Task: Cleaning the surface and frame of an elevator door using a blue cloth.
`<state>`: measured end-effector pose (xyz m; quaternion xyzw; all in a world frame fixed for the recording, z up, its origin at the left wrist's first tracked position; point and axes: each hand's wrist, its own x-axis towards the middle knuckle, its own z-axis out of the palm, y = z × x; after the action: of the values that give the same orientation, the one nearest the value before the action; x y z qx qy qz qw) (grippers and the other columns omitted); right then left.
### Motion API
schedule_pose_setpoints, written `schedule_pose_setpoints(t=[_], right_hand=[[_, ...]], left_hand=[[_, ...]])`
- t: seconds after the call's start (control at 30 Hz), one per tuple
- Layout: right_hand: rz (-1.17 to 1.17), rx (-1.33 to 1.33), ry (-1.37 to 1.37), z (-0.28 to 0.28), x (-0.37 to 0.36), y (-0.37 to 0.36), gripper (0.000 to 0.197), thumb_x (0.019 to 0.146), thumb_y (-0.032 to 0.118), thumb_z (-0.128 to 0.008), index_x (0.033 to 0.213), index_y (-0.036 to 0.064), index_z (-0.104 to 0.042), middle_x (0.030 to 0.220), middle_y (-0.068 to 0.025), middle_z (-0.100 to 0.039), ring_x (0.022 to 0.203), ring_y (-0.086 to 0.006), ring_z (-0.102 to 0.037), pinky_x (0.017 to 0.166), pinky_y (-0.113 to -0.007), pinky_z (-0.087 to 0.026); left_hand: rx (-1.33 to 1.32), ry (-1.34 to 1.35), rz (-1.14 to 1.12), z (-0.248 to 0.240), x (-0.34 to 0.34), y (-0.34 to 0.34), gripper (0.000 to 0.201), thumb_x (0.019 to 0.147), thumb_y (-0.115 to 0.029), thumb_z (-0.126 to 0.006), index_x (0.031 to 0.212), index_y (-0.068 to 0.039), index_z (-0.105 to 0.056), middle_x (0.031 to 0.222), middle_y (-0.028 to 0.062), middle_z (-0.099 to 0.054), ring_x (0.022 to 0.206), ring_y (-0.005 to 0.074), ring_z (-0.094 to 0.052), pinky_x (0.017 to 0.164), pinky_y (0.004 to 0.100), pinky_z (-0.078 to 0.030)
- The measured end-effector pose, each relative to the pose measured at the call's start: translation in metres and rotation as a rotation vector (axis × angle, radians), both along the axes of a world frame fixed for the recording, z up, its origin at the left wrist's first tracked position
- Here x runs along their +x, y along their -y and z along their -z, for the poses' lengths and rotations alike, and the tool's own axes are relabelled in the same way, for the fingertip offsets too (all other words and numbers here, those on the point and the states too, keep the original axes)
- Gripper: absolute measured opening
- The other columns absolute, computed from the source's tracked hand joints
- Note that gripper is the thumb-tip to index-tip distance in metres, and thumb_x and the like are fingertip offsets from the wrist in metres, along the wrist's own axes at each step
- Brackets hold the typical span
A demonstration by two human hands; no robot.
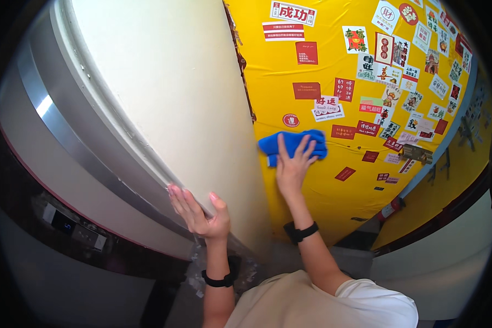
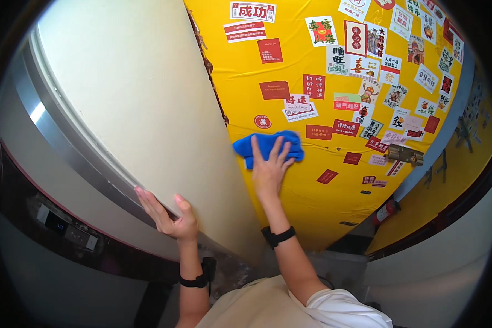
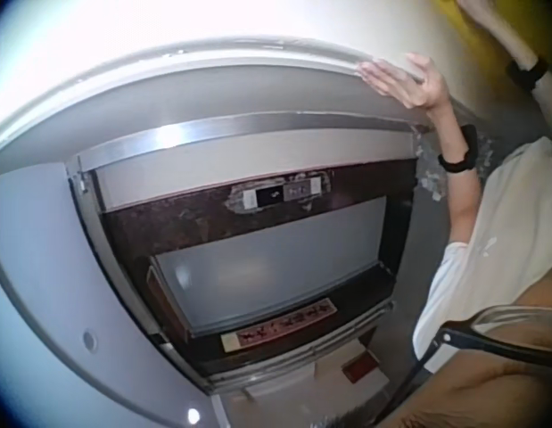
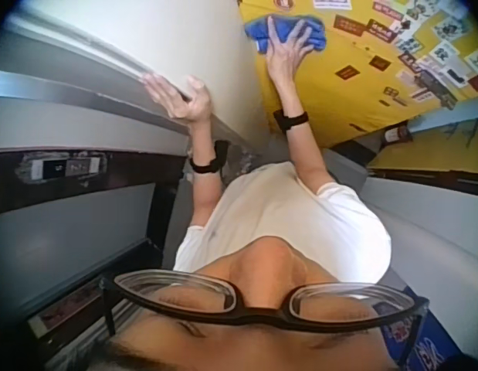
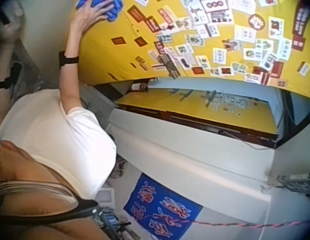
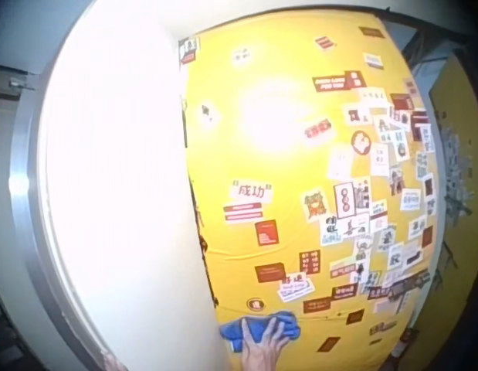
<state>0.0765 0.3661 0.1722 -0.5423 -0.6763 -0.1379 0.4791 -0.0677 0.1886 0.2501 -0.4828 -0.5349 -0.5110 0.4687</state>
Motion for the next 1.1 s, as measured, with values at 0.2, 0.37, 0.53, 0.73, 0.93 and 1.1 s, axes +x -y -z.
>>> schedule_pose_setpoints(t=[0.2, 0.37, 0.53, 0.73, 0.93, 1.1], right_hand=[[-0.072, -0.125, -0.067, 0.065, -0.035, -0.003, 0.057, 0.094, 0.031, -0.063, 0.146, 0.0431, -0.045, 0.158, -0.0206, -0.028, 0.143, -0.0493, -0.024, 0.103, -0.076, -0.023], [-0.1, -0.143, -0.023, 0.086, -0.026, 0.0, 0.056, 0.094, 0.029, -0.062, 0.145, 0.0438, -0.046, 0.158, -0.0175, -0.031, 0.142, -0.0463, -0.029, 0.104, -0.074, -0.026], [-0.158, -0.266, -0.037, 0.114, -0.001, 0.01, 0.051, 0.093, 0.023, -0.064, 0.141, 0.0378, -0.055, 0.157, -0.0218, -0.03, 0.142, -0.049, -0.027, 0.107, -0.074, -0.02], [0.0, -0.28, -0.018, 0.166, 0.049, 0.016, 0.05, 0.096, 0.026, -0.061, 0.143, 0.0398, -0.051, 0.155, -0.0193, -0.035, 0.142, -0.0446, -0.031, 0.111, -0.067, -0.023], [0.157, -0.331, -0.105, 0.193, 0.107, 0.016, 0.05, 0.097, 0.023, -0.058, 0.147, 0.0259, -0.049, 0.159, -0.0239, -0.025, 0.147, -0.0444, -0.02, 0.116, -0.06, -0.019], [0.326, -0.068, -0.504, 0.203, 0.177, -0.005, 0.048, 0.099, 0.017, -0.054, 0.143, 0.0016, -0.045, 0.158, -0.0348, -0.013, 0.148, -0.0493, -0.01, 0.119, -0.056, -0.016]], left_hand=[[0.023, 0.007, 0.036, 0.004, -0.001, -0.004, 0.066, 0.084, -0.009, -0.063, 0.145, 0.002, -0.043, 0.15, 0.0251, -0.042, 0.137, 0.0464, -0.042, 0.112, 0.0576, -0.033], [0.017, -0.014, 0.061, 0.004, -0.003, -0.002, 0.067, 0.084, -0.01, -0.062, 0.147, 0.0, -0.041, 0.152, 0.0245, -0.04, 0.138, 0.0464, -0.041, 0.113, 0.0578, -0.032], [0.009, -0.023, 0.068, 0.003, -0.007, 0.001, 0.068, 0.084, -0.009, -0.062, 0.148, 0.001, -0.04, 0.152, 0.0269, -0.039, 0.138, 0.0467, -0.04, 0.113, 0.0573, -0.032], [-0.003, -0.033, 0.083, 0.0, -0.002, -0.001, 0.066, 0.085, -0.006, -0.059, 0.147, 0.005, -0.04, 0.152, 0.0281, -0.037, 0.139, 0.0465, -0.038, 0.114, 0.0553, -0.031], [0.022, -0.019, 0.08, -0.002, 0.0, 0.001, 0.064, 0.088, -0.005, -0.058, 0.147, 0.006, -0.038, 0.154, 0.0258, -0.037, 0.142, 0.0428, -0.037, 0.116, 0.0523, -0.029], [0.018, -0.019, 0.079, -0.003, 0.0, 0.002, 0.064, 0.088, -0.006, -0.058, 0.148, 0.006, -0.038, 0.154, 0.025, -0.036, 0.142, 0.0425, -0.036, 0.117, 0.0527, -0.028]])
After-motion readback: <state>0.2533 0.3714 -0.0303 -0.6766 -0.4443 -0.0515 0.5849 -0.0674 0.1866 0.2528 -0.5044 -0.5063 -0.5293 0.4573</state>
